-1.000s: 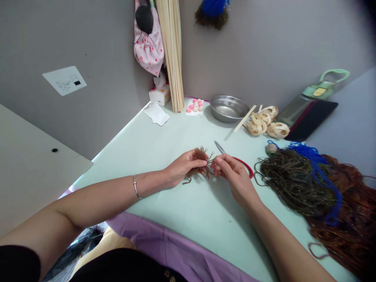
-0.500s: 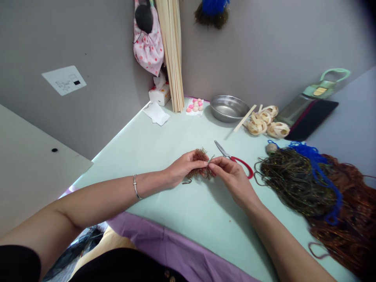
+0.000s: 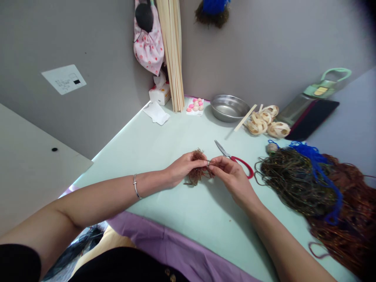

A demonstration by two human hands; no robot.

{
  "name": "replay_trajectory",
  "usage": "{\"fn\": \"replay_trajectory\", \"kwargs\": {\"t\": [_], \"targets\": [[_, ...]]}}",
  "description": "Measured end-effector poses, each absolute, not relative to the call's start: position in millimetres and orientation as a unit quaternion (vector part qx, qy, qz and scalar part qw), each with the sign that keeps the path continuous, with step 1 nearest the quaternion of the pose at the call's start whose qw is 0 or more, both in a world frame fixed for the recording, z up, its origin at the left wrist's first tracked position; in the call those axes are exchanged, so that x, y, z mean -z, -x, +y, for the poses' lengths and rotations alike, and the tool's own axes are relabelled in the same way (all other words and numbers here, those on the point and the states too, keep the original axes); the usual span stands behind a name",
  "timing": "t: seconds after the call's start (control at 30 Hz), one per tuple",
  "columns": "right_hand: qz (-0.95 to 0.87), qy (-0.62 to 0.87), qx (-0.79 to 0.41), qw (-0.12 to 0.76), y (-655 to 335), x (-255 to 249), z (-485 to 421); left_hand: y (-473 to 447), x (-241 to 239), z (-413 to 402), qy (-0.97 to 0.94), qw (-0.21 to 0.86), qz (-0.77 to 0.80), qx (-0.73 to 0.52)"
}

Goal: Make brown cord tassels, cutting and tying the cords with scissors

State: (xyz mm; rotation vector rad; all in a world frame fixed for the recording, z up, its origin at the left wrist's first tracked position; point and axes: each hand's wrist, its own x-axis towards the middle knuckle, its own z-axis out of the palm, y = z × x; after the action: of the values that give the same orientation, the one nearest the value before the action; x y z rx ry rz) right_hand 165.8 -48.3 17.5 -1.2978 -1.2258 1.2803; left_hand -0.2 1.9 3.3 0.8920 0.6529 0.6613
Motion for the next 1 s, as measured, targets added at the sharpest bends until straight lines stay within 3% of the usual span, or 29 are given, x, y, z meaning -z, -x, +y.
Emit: {"fn": "replay_trajectory", "kwargs": {"t": [0.47, 0.7, 1.0], "targets": [[-0.521, 0.521, -0.472, 0.484, -171.7, -13.2, -48.1, -0.6, 0.4, 1.6, -0.405, 0.808, 0.288, -0.317], [-0.534, 0.533, -0.502, 0.423, -171.0, -14.7, -48.4, -0.8, -0.5, 2.0, -0.392, 0.817, 0.277, -0.319], [-0.515, 0.53, -0.504, 0.448, -168.1, -17.6, -49.1, -0.4, -0.9, 1.2, -0.41, 0.807, 0.287, -0.315]]}}
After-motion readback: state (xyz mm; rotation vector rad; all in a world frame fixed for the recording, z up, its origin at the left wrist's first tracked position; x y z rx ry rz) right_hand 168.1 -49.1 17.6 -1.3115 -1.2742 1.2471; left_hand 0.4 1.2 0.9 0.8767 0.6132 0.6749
